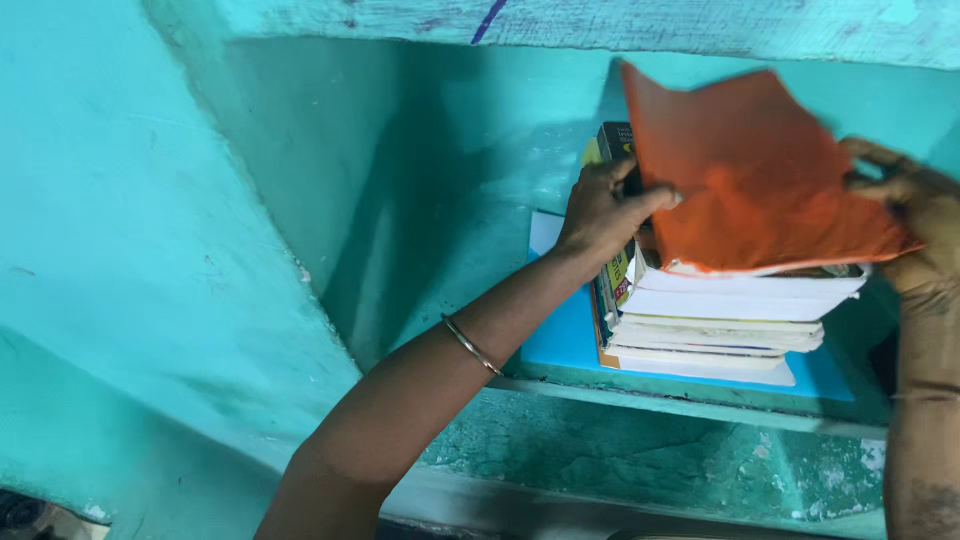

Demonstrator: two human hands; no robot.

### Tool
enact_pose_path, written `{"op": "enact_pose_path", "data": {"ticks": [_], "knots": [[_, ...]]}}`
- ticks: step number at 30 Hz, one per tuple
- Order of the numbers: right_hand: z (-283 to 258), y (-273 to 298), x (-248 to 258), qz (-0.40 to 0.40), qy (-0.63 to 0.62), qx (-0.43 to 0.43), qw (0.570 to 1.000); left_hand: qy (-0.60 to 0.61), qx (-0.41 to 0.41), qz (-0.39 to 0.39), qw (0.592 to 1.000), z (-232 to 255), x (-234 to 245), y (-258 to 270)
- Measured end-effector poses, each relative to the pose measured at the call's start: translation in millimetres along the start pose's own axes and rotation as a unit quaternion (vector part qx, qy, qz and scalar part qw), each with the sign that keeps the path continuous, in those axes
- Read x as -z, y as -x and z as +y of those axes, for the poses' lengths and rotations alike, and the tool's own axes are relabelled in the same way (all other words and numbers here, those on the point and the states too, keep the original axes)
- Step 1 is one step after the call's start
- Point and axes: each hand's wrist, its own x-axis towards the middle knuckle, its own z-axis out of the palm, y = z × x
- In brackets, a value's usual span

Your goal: The person picks up books and notebooks from a table and places them one by one onto a wall shelf, stacking them neatly. The items include textbooks and spiral-bound notebooks.

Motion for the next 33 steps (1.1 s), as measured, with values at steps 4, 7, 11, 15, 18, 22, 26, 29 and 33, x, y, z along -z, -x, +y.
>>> {"op": "enact_pose_path", "data": {"ticks": [4,7,11,15,18,22,26,29,33], "knots": [[27,-3,5,-0.013,-0.003,-0.037,0.999,-0.068,-0.037,0.038,0.996,-15,3,11],[34,-7,11,0.011,0.021,-0.016,1.000,-0.137,-0.040,0.051,0.988,-25,-1,13],[40,-12,15,0.012,0.037,-0.003,0.999,-0.171,0.025,0.068,0.983,-32,-4,12],[56,-27,27,0.017,0.197,-0.003,0.980,-0.137,0.035,0.067,0.988,-33,-5,19],[63,-57,41,-0.058,0.246,-0.029,0.967,-0.119,0.057,0.084,0.988,-28,-7,26],[68,-63,46,-0.087,0.246,-0.007,0.965,-0.071,0.073,0.053,0.993,-20,-5,18],[65,-34,21,-0.031,0.173,0.009,0.984,-0.010,-0.004,0.010,1.000,-17,-7,19],[55,-3,-5,0.042,0.096,0.013,0.994,0.009,-0.010,0.001,1.000,-20,-15,23],[34,4,-33,0.011,0.093,0.023,0.995,-0.134,0.054,0.019,0.989,-27,-23,21]]}}
